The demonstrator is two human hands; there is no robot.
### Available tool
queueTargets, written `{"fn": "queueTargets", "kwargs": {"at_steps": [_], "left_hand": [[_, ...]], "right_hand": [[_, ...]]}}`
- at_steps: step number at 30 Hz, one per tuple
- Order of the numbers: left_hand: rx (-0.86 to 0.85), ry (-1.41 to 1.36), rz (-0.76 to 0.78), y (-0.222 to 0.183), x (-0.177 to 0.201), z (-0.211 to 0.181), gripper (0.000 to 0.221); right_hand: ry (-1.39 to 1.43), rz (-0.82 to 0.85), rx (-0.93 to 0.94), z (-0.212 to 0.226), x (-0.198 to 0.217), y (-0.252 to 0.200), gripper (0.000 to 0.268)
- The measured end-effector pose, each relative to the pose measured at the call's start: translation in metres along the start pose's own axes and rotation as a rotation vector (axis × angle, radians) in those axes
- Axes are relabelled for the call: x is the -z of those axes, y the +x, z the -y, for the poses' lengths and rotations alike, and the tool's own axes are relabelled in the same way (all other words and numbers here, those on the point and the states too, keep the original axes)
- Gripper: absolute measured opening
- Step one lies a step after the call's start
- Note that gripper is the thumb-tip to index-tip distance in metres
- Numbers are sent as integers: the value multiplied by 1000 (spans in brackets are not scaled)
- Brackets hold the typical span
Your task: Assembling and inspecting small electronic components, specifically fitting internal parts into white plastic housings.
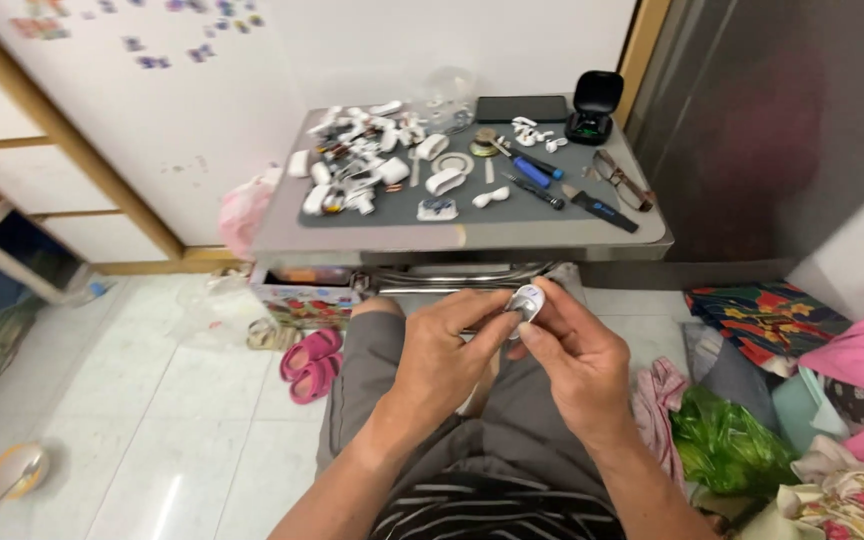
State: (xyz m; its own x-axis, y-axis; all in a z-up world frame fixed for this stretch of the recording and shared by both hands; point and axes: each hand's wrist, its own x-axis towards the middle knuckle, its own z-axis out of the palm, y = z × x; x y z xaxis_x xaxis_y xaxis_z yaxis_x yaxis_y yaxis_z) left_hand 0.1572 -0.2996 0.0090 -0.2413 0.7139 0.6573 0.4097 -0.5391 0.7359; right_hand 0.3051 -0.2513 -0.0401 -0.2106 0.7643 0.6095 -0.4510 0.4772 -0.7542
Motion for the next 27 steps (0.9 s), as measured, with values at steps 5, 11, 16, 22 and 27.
{"fn": "queueTargets", "kwargs": {"at_steps": [5,11,16,22,27], "left_hand": [[-118,125,91,-22,35,-44,13],[-314,269,-51,-40,35,-48,8],[-252,290,-87,-54,27,-46,8],[206,-80,47,-61,25,-44,16],[491,-231,75,-61,24,-42,26]], "right_hand": [[-209,-32,-154,42,-27,-24,50],[-402,105,73,30,-20,-38,45],[-512,81,149,49,-27,-44,43],[-518,-35,-253,56,-30,-37,40],[-424,-82,-455,61,-32,-34,42]]}}
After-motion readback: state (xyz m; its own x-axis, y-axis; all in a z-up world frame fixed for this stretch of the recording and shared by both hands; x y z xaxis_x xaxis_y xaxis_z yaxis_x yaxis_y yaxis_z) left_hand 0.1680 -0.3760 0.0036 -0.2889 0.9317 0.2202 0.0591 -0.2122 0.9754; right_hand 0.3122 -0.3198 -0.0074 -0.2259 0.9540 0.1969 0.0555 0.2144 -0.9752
